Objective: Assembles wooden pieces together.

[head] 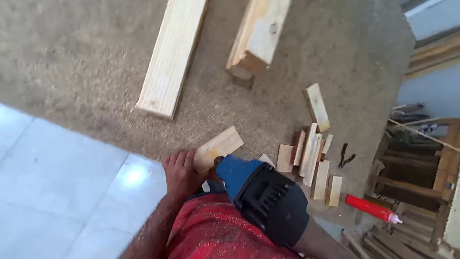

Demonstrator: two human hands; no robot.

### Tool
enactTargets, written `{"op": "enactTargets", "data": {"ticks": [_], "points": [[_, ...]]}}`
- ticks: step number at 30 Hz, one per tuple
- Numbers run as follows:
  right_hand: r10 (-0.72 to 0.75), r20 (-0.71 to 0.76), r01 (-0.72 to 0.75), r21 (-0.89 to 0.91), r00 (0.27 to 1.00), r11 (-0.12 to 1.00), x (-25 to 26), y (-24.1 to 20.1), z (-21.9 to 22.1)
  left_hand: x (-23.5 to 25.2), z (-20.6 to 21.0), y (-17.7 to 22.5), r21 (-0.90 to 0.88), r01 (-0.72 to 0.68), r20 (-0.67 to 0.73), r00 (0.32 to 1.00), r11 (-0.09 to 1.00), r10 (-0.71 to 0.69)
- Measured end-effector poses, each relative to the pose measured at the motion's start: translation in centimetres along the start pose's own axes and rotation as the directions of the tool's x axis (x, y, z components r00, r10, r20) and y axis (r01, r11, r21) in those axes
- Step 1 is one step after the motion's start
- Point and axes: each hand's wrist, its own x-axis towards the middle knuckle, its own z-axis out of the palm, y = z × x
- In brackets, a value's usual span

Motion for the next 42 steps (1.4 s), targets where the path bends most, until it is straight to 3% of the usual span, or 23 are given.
{"op": "enactTargets", "data": {"ticks": [3,6,8,11,14,17,20,24,26,28,32,35,38,40,42], "points": [[0.071,-0.135,-0.045,0.186,0.988,0.982,-3.5,-0.5,-1.1,0.0,-3.4,0.6,-0.087,0.073,0.098,0.993,0.994,-0.064],[0.382,-0.115,-0.344,0.257,0.917,0.903,-7.4,-3.0,-3.4,1.8,-6.1,1.2,-0.165,0.152,0.196,0.973,0.975,-0.118],[0.539,-0.229,-0.426,0.401,0.811,0.811,-10.4,-2.2,-2.6,3.7,-5.8,1.7,-0.135,0.227,0.226,0.955,0.965,-0.193],[0.613,-0.495,-0.362,0.513,0.616,0.778,-14.3,2.6,0.2,7.1,-2.8,1.7,-0.003,0.294,0.219,0.933,0.956,-0.286],[0.768,-0.462,-0.479,0.602,0.444,0.639,-17.9,7.3,-0.6,8.4,-2.9,4.1,0.128,0.243,0.201,0.943,0.962,-0.265],[0.838,-0.422,-0.437,0.717,0.347,0.542,-20.3,11.9,-3.7,7.7,-3.4,9.7,0.082,0.096,0.288,0.951,0.992,-0.116],[0.836,-0.438,-0.373,0.753,0.330,0.542,-21.1,16.8,-8.8,7.4,-0.1,17.5,-0.076,0.067,0.520,0.854,0.995,-0.018],[0.833,-0.411,-0.261,0.815,0.370,0.518,-20.1,24.7,-16.6,7.5,7.6,29.4,-0.178,0.066,0.653,0.754,0.982,0.067],[0.827,-0.363,-0.177,0.864,0.430,0.471,-18.8,29.2,-20.1,8.2,11.4,34.5,-0.170,0.101,0.701,0.712,0.980,0.048],[0.785,-0.337,-0.067,0.900,0.520,0.431,-17.3,34.0,-22.4,9.3,14.8,38.2,-0.045,0.152,0.757,0.650,0.987,-0.065],[0.620,-0.270,0.073,0.943,0.737,0.324,-14.1,43.8,-25.0,10.7,18.6,42.2,0.220,0.170,0.773,0.570,0.961,-0.278],[0.594,-0.135,-0.034,0.964,0.793,0.265,-12.3,48.7,-25.8,10.6,19.7,41.6,0.200,0.280,0.745,0.579,0.939,-0.331],[0.742,-0.096,-0.293,0.880,0.663,0.375,-11.1,51.6,-25.9,9.9,19.4,40.7,0.155,0.357,0.703,0.616,0.921,-0.356],[0.796,-0.206,-0.540,0.636,0.569,0.551,-10.8,52.4,-25.7,9.5,17.8,40.1,0.097,0.415,0.676,0.640,0.905,-0.366],[0.792,-0.295,-0.681,0.405,0.534,0.610,-11.0,52.5,-24.8,9.1,15.1,38.5,-0.091,0.508,0.674,0.665,0.857,-0.322]]}}
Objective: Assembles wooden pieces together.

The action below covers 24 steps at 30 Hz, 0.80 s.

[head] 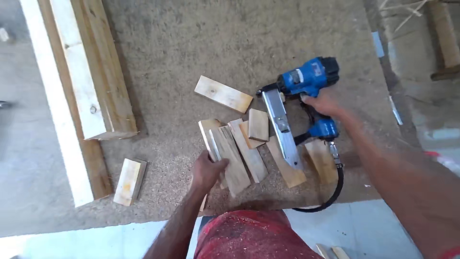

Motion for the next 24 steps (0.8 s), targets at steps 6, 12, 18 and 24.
{"op": "enactTargets", "data": {"ticks": [6,12,18,24], "points": [[-0.398,-0.157,0.414,0.088,0.904,0.906,-15.1,-7.1,5.4,-4.0,-5.4,-3.6,-0.596,-0.239,-0.060,0.965,0.767,0.255],[-0.463,0.225,0.406,0.258,0.857,0.877,-30.2,-18.7,15.1,-7.2,-4.2,-3.7,-0.853,-0.201,0.029,0.903,0.482,0.428],[-0.530,0.227,0.442,0.344,0.817,0.828,-32.4,-17.8,15.9,-9.9,-8.0,-4.9,-0.721,-0.303,-0.015,0.905,0.623,0.424],[-0.899,-0.024,0.897,0.087,0.438,0.434,-33.1,-17.5,13.8,-10.4,-16.5,-4.8,-0.619,0.131,0.434,0.879,0.775,0.198]]}}
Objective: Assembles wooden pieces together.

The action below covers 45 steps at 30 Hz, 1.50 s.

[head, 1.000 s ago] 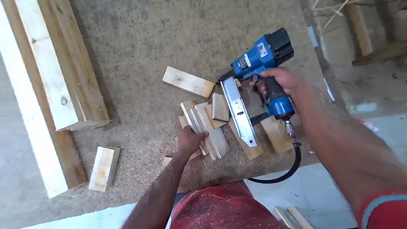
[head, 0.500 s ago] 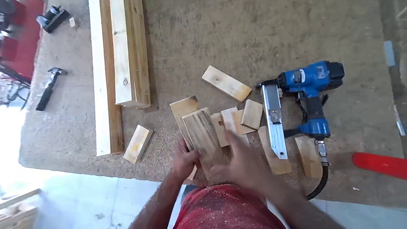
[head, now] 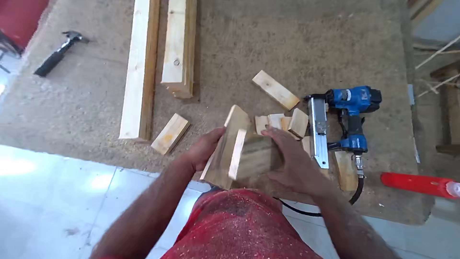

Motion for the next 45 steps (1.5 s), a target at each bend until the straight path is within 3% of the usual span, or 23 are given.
{"op": "enactTargets", "data": {"ticks": [2,5,11,15,17,19,21,23,29,34,36,42,45], "points": [[-0.246,0.049,0.251,-0.129,0.968,0.959,1.4,-1.0,-0.2,-0.9,-0.2,0.9,0.095,0.089,0.132,0.986,0.991,-0.101],[-0.332,0.190,0.369,-0.214,0.924,0.904,2.6,-2.4,0.8,-1.6,0.2,0.8,0.181,0.065,0.285,0.952,0.981,-0.116],[-0.221,0.143,0.241,-0.147,0.965,0.959,1.7,-2.8,2.6,-2.4,-0.6,0.0,0.087,0.027,0.423,0.904,0.996,-0.061],[-0.134,0.093,0.142,-0.086,0.987,0.986,0.7,-3.1,2.8,-3.3,-0.6,-0.2,0.054,0.078,0.422,0.902,0.996,-0.093],[-0.048,0.045,0.049,-0.032,0.998,0.998,0.3,-3.4,2.9,-4.1,-0.5,-0.4,0.058,-0.007,0.351,0.936,0.998,-0.014],[0.164,-0.022,-0.159,0.140,0.986,0.977,-0.4,-3.9,3.2,-4.4,-0.6,-1.2,0.147,-0.188,0.194,0.968,0.971,0.158],[0.362,-0.054,-0.313,0.396,0.930,0.863,-0.7,-4.3,3.6,-3.6,-1.4,-2.4,0.214,-0.385,0.143,0.921,0.898,0.361],[0.404,-0.039,-0.307,0.584,0.914,0.751,-0.8,-4.8,4.6,-2.8,-1.9,-3.5,0.215,-0.531,0.164,0.847,0.820,0.506],[0.153,-0.066,-0.081,0.612,0.986,0.787,-0.6,-5.8,6.4,-3.3,-0.7,-5.3,0.094,-0.680,0.352,0.706,0.727,0.614],[0.085,-0.030,-0.042,0.685,0.996,0.727,-1.4,-6.0,7.2,-5.1,-0.4,-5.0,0.407,-0.653,0.281,0.755,0.639,0.592],[0.074,-0.049,-0.023,0.662,0.996,0.749,-1.6,-6.1,7.5,-5.6,-0.2,-5.1,0.510,-0.645,0.239,0.742,0.570,0.626],[0.050,-0.097,-0.004,0.423,0.994,0.906,-1.8,-9.1,5.5,-6.1,0.2,-6.4,0.559,-0.661,0.255,0.712,0.501,0.655],[-0.061,-0.151,0.120,0.418,0.987,0.901,-1.9,-9.6,5.4,-6.1,0.1,-7.2,0.600,-0.682,0.270,0.664,0.417,0.698]]}}
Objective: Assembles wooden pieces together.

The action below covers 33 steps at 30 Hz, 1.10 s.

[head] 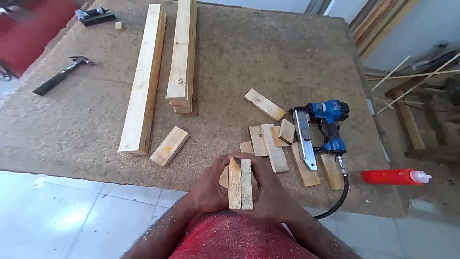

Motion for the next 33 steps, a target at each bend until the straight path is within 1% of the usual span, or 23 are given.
{"op": "enactTargets", "data": {"ticks": [2,4,7,10,13,18,22,24,27,28,29,30,31,32,33], "points": [[-0.072,0.006,0.072,0.043,0.997,0.997,0.0,0.2,0.2,-0.4,0.0,0.0,0.077,-0.012,-0.012,1.000,0.997,0.013],[-0.071,0.004,0.071,0.059,0.997,0.996,-0.1,0.0,0.2,-0.7,0.1,0.3,0.105,0.010,-0.030,1.000,0.994,-0.007],[-0.076,0.015,0.075,0.032,0.997,0.997,0.0,-0.5,0.2,-1.0,0.4,0.1,0.066,-0.040,-0.066,0.997,0.997,0.044],[-0.095,0.025,0.093,0.049,0.995,0.994,0.0,-0.4,0.3,-1.1,0.4,-0.3,0.062,-0.088,-0.072,0.993,0.994,0.092],[-0.111,0.038,0.108,0.071,0.993,0.992,0.0,0.0,0.3,-1.2,0.5,-0.7,0.047,-0.104,-0.062,0.992,0.993,0.107],[-0.089,0.056,0.085,0.076,0.994,0.993,0.0,0.2,0.4,-1.2,0.5,-0.7,0.034,-0.066,-0.058,0.996,0.997,0.068],[-0.062,0.035,0.060,0.039,0.998,0.997,0.0,0.4,0.6,-1.0,0.5,-0.3,0.071,0.038,-0.045,0.998,0.997,-0.035],[-0.047,0.009,0.047,0.019,0.999,0.999,0.0,0.6,0.8,-0.8,0.4,0.0,0.084,0.063,-0.026,0.998,0.994,-0.061],[0.015,0.010,-0.015,-0.013,1.000,1.000,0.4,0.4,0.4,-0.1,-0.5,-0.1,0.027,0.065,0.032,0.997,0.998,-0.066],[0.017,0.025,-0.015,-0.062,1.000,0.998,0.8,0.1,-0.2,0.4,-1.2,-0.2,-0.002,0.067,0.074,0.995,0.998,-0.066],[-0.019,0.039,0.024,-0.147,0.999,0.989,1.3,-0.4,-1.2,1.0,-2.1,-0.3,-0.012,0.073,0.128,0.989,0.997,-0.071],[-0.090,0.055,0.101,-0.250,0.994,0.963,2.0,-0.7,-2.3,1.7,-3.1,-0.4,0.014,0.078,0.190,0.979,0.997,-0.079],[-0.170,0.079,0.187,-0.349,0.982,0.918,2.7,-1.2,-3.4,2.5,-4.2,-0.3,0.054,0.079,0.262,0.961,0.995,-0.091],[-0.244,0.132,0.277,-0.438,0.961,0.855,3.6,-1.6,-4.3,3.2,-5.2,-0.1,0.111,0.081,0.327,0.938,0.990,-0.114],[-0.298,0.209,0.363,-0.489,0.932,0.793,4.3,-2.1,-4.9,4.0,-6.0,0.2,0.164,0.080,0.393,0.909,0.983,-0.139]]}}
